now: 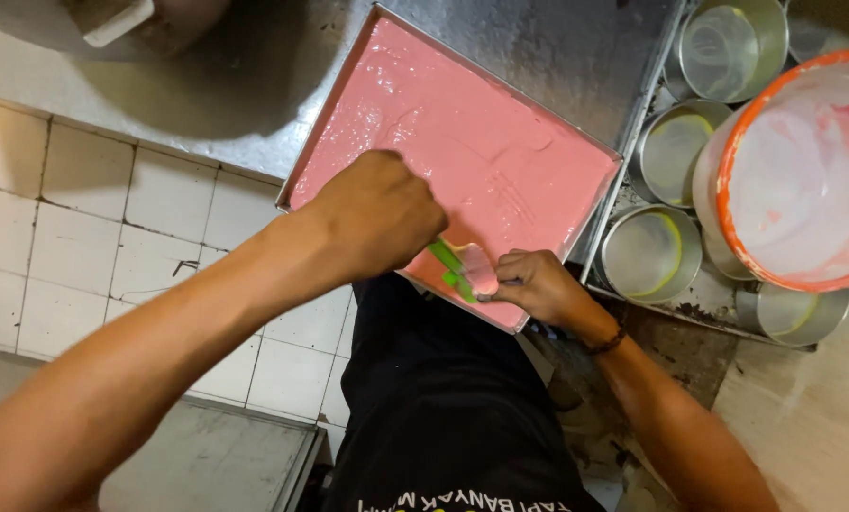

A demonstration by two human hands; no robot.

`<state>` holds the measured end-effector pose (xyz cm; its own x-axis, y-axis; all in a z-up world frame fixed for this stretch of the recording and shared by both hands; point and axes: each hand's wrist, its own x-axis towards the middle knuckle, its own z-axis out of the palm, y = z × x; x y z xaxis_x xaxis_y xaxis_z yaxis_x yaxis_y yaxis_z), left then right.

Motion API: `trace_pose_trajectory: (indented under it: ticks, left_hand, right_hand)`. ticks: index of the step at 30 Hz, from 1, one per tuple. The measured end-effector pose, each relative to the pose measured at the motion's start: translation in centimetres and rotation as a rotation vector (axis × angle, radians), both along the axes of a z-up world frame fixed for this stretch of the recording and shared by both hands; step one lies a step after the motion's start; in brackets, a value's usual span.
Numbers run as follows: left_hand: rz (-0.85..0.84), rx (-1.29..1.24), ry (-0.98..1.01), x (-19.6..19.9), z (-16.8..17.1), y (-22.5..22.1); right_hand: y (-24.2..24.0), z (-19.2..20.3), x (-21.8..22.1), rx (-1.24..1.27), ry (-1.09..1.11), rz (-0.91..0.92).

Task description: Mixing pink food coloring into cake batter and spreading it evenly into a rectangular baking pan.

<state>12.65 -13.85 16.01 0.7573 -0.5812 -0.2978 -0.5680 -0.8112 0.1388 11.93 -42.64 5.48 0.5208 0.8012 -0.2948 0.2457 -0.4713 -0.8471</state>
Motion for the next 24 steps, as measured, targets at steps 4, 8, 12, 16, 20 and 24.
trace_pose_trajectory:
  ticks: [4,8,12,16,20,24]
  left_hand:
    - [-0.015,-0.015,0.168,1.9,-0.5,-0.9]
    - [-0.03,0.005,0.326,2.4,-0.9,-1.6]
    - [0.013,-0.01,0.402,1.3,-0.9,-0.7]
    - [0.092,-0.06,0.534,-1.9,0.2,0.7]
    - [0.323,-0.218,0.638,-5.7,0.5,3.8]
    - [0.538,-0.324,0.73,-9.3,0.3,6.8]
  right_hand:
    - [1.0,0.6,-1.1,0.062,0.291,-0.219]
    - [2.1,1.2,-1.3,0.122,0.447,-0.408]
    - [3.2,2.1,-0.7,0.227,0.474,-0.501]
    - [4.9,7.8,1.4,0.298,0.284,-0.607]
    - [5.1,14.0,2.6,0.154,-0.331,-0.584]
    - [4.6,8.0,2.1,0.007,-0.746,-0.651]
